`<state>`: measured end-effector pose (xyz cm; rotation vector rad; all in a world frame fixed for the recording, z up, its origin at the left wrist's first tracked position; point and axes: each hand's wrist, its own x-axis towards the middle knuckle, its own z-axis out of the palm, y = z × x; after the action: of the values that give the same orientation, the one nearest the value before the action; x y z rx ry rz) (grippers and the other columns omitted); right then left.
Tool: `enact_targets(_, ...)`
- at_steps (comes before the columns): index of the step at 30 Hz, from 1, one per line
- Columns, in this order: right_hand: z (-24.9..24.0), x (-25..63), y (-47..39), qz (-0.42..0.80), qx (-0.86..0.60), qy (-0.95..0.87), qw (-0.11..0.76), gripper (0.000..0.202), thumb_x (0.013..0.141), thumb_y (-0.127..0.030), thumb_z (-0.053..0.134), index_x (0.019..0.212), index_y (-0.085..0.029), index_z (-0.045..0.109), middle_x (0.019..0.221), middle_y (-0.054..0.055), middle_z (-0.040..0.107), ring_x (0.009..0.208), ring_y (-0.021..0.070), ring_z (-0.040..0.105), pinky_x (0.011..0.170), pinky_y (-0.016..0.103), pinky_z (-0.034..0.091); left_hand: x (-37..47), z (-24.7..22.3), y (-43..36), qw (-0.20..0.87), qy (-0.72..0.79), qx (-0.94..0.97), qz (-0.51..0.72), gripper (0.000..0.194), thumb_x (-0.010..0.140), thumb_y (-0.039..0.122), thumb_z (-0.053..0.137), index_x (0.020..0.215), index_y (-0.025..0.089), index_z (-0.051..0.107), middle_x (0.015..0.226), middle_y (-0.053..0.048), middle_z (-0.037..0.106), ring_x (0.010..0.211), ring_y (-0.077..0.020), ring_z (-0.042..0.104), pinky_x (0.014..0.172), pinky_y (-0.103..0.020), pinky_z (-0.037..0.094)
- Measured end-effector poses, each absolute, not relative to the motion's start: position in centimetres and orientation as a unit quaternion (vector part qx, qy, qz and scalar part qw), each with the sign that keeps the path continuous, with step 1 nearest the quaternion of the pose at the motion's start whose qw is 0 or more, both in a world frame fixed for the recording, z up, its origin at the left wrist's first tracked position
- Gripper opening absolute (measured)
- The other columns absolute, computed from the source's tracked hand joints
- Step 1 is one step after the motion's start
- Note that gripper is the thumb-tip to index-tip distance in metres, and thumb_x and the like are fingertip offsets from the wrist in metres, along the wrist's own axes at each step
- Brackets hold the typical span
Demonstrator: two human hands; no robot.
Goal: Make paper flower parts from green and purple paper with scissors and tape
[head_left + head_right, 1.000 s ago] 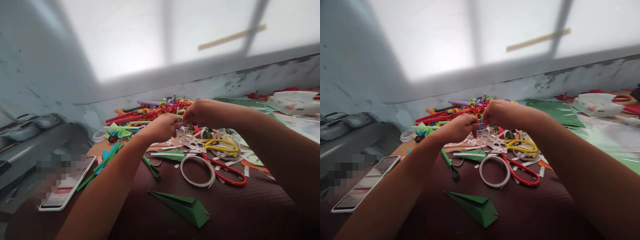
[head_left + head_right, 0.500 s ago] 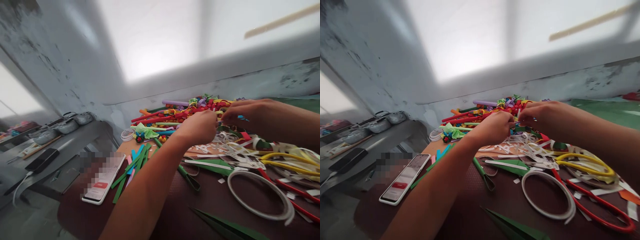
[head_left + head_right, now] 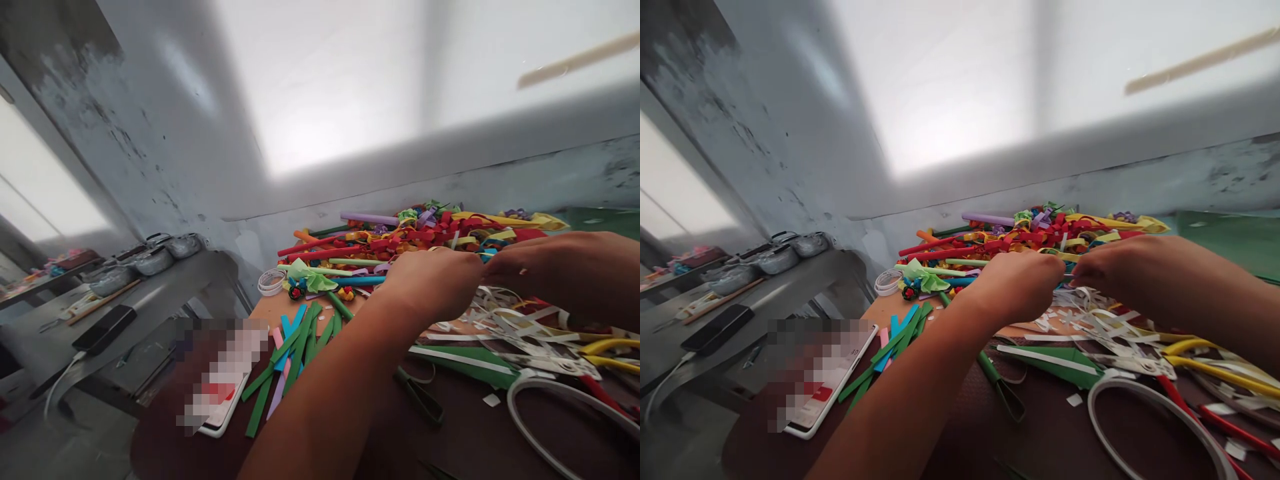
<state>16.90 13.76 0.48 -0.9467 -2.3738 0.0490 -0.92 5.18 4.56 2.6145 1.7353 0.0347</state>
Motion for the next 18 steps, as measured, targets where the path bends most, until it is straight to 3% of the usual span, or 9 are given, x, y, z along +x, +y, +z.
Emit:
enact_targets(3, 0.5, 17.3, 13.3, -0.003, -0.252, -0.938, 0.239, 0.025, 0.086, -0.035, 0.060, 0.064, -0.028, 0.070, 0.060, 0.000, 0.069, 0.042, 0.0116, 0.059, 0.039, 0.023, 0.030, -0.8, 4.7, 5.2, -0.007, 0.556, 0.831, 0.009, 0.031, 0.094, 0.011, 0.043, 0.111, 0.018, 0.068, 0.108, -0.014, 0.073, 0.099, -0.0287, 0.070, 0.075, -0.041, 0.056)
enact_targets(6, 1.1, 17.1, 12.2, -0.082, -0.305, -0.915, 0.252, 0.025, 0.080, -0.020, 0.064, 0.055, -0.023, 0.060, 0.054, 0.000, 0.064, 0.040, 0.0123, 0.052, 0.041, 0.025, 0.023, -0.9, 4.6, 5.5, -0.020, 0.554, 0.832, 0.026, 0.020, 0.097, 0.015, 0.050, 0.107, 0.016, 0.068, 0.104, -0.008, 0.073, 0.096, -0.0232, 0.070, 0.081, -0.041, 0.058)
enact_targets(10, 2.8, 16.6, 11.2, -0.126, -0.340, -0.902, 0.234, 0.013, 0.085, -0.012, 0.063, 0.074, -0.020, 0.063, 0.078, 0.004, 0.073, 0.066, 0.0168, 0.063, 0.052, 0.027, 0.026, -1.4, 4.5, 6.3, -0.034, 0.559, 0.826, 0.072, 0.025, 0.096, 0.036, 0.062, 0.110, 0.016, 0.066, 0.109, -0.006, 0.070, 0.095, -0.0190, 0.068, 0.085, -0.041, 0.058)
enact_targets(13, 3.9, 17.0, 11.6, -0.123, -0.320, -0.915, 0.214, 0.016, 0.092, -0.018, 0.063, 0.076, -0.019, 0.066, 0.077, 0.002, 0.073, 0.067, 0.0140, 0.061, 0.055, 0.026, 0.029, -1.6, 4.9, 7.0, -0.046, 0.571, 0.811, 0.118, 0.028, 0.096, 0.037, 0.062, 0.114, 0.016, 0.065, 0.113, -0.007, 0.068, 0.097, -0.0201, 0.068, 0.086, -0.042, 0.058)
enact_targets(18, 3.7, 18.9, 11.0, -0.107, -0.266, -0.925, 0.248, 0.017, 0.089, -0.007, 0.062, 0.084, -0.019, 0.073, 0.078, 0.002, 0.073, 0.066, 0.0127, 0.060, 0.055, 0.025, 0.028, -1.3, 5.0, 5.7, 0.000, 0.549, 0.820, 0.161, 0.027, 0.096, 0.038, 0.061, 0.109, 0.015, 0.065, 0.104, -0.005, 0.069, 0.089, -0.0177, 0.068, 0.080, -0.038, 0.059)
